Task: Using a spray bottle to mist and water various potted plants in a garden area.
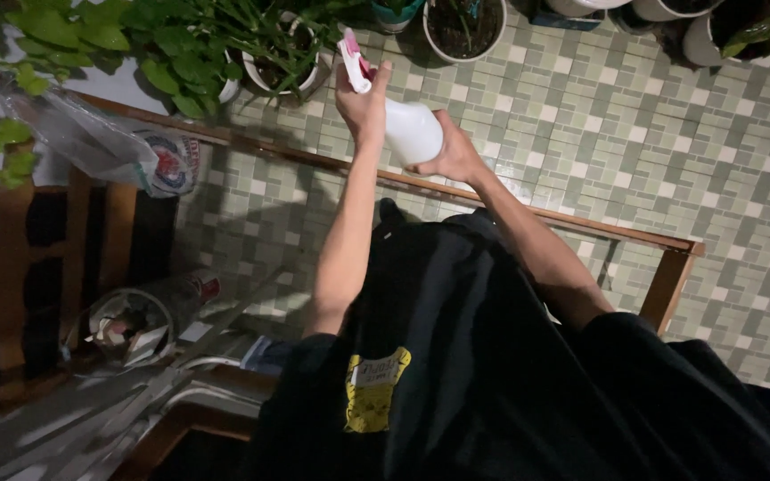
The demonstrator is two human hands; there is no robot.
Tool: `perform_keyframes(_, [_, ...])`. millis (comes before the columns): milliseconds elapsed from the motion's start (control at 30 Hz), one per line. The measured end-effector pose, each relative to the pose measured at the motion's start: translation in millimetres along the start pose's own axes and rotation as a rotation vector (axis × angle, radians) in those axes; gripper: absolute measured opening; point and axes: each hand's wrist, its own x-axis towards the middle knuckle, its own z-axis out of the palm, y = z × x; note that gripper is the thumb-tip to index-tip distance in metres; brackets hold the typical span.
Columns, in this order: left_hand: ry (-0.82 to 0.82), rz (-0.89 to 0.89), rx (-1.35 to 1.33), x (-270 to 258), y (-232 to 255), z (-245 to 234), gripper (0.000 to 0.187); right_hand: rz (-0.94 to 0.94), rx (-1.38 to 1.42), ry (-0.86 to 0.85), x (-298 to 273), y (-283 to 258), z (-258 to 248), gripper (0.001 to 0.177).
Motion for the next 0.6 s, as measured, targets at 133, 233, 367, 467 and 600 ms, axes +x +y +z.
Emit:
perform_keyframes(133, [0.016, -0.074, 0.073, -2.9, 8.2, -0.1, 0.028, 0.033, 0.005, -0.005, -1.1, 6.0, -0.3, 0.09])
perform_keyframes(233, [-0.004, 0.007, 0.002, -6.6, 17.9, -3.3, 0.025, -0.005, 0.007, -0.005, 1.0, 11.0, 1.5, 0.092])
perform_keyframes(367, [-0.003, 0.0, 0.09, -2.2, 4.1, -2.3, 0.04, -0.003, -0.013, -0.002, -0.7, -3.7, -3.4, 0.095])
perform_keyframes(467, [0.043, -0.086, 0.034, -2.7, 2.0, -4.3, 0.053, 0.011, -0.02, -0.02, -0.9, -13.1, -4.7, 0.095])
perform_keyframes(600, [0.004, 0.061, -0.171, 0.4, -4.1, -13.5, 0.052, -0.007, -0.006, -0.055, 4.2, -21.3, -2.9, 0.098])
